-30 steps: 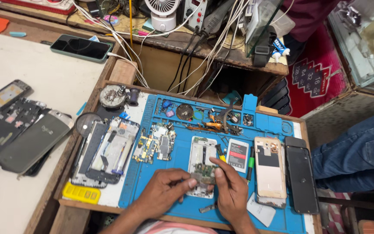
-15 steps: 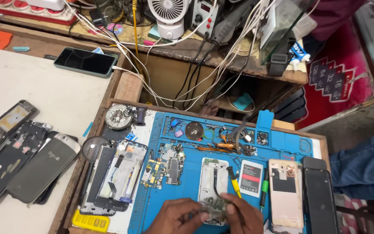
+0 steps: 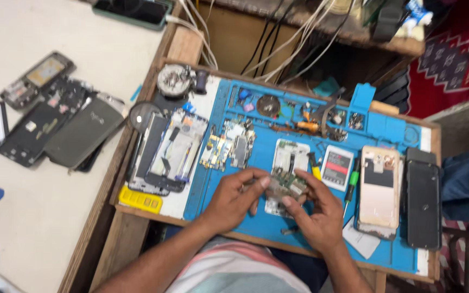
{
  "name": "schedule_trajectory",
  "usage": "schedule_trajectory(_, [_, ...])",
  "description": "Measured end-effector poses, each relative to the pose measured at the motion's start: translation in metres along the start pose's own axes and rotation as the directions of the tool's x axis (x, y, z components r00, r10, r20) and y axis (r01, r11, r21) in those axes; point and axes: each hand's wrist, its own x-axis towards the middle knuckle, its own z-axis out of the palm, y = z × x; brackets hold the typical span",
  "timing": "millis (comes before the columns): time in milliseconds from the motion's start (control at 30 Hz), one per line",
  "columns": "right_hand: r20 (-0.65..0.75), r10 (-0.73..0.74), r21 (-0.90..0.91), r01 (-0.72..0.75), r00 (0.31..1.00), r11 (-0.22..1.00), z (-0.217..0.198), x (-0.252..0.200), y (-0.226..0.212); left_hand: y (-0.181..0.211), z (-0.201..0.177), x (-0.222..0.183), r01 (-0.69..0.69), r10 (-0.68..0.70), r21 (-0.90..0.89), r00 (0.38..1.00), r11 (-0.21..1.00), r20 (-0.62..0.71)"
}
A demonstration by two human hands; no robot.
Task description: The person uses a yellow-handled screwdriver to remove screws from a smartphone motherboard and then detaches a small circuit board. The person then picks up a white smartphone casing and places it on the workbench.
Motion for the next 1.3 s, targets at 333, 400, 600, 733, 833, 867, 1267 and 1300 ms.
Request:
schedule_trajectory(333, [-0.008, -0.097, -0.135, 0.095, 0.995, 0.986, 0.000, -0.001, 0.003, -0.014, -0.009, 0.001, -0.030, 0.032, -0.036, 0.998, 0.999, 0.061])
schedule_trajectory(400, [-0.006, -0.120, -0.123, 0.118, 0.993, 0.985, 0.000, -0.004, 0.003, -0.016, -0.009, 0.001, -0.043, 0.045, -0.027, 0.997, 0.999, 0.064])
schedule_trajectory(600, [-0.020, -0.183, -0.170, 0.177, 0.983, 0.969, 0.003, 0.002, -0.009, -0.004, -0.005, 0.000, -0.038, 0.039, -0.018, 0.998, 0.999, 0.059])
schedule_trajectory(733, [-0.052, -0.187, -0.175, 0.175, 0.981, 0.969, 0.002, 0.002, -0.005, -0.003, -0.004, 0.002, -0.051, 0.050, 0.013, 0.997, 0.999, 0.067])
schedule_trajectory(833, [-0.083, -0.119, -0.094, 0.111, 0.989, 0.989, -0.001, -0.001, 0.000, -0.006, -0.005, 0.001, -0.026, 0.024, 0.030, 0.998, 0.999, 0.062])
schedule_trajectory(867, [-0.079, -0.124, -0.097, 0.116, 0.989, 0.988, -0.001, 0.000, 0.002, -0.007, -0.006, 0.001, -0.020, 0.017, 0.037, 0.998, 0.999, 0.066])
schedule_trajectory(1267, [-0.064, -0.127, -0.056, 0.124, 0.990, 0.991, -0.005, -0.001, 0.000, -0.003, -0.004, -0.001, -0.034, 0.029, 0.073, 0.997, 0.997, 0.068])
schedule_trajectory(1300, [-0.064, -0.119, -0.049, 0.116, 0.991, 0.992, -0.005, -0.001, 0.000, -0.003, -0.004, 0.000, -0.035, 0.030, 0.070, 0.997, 0.997, 0.071])
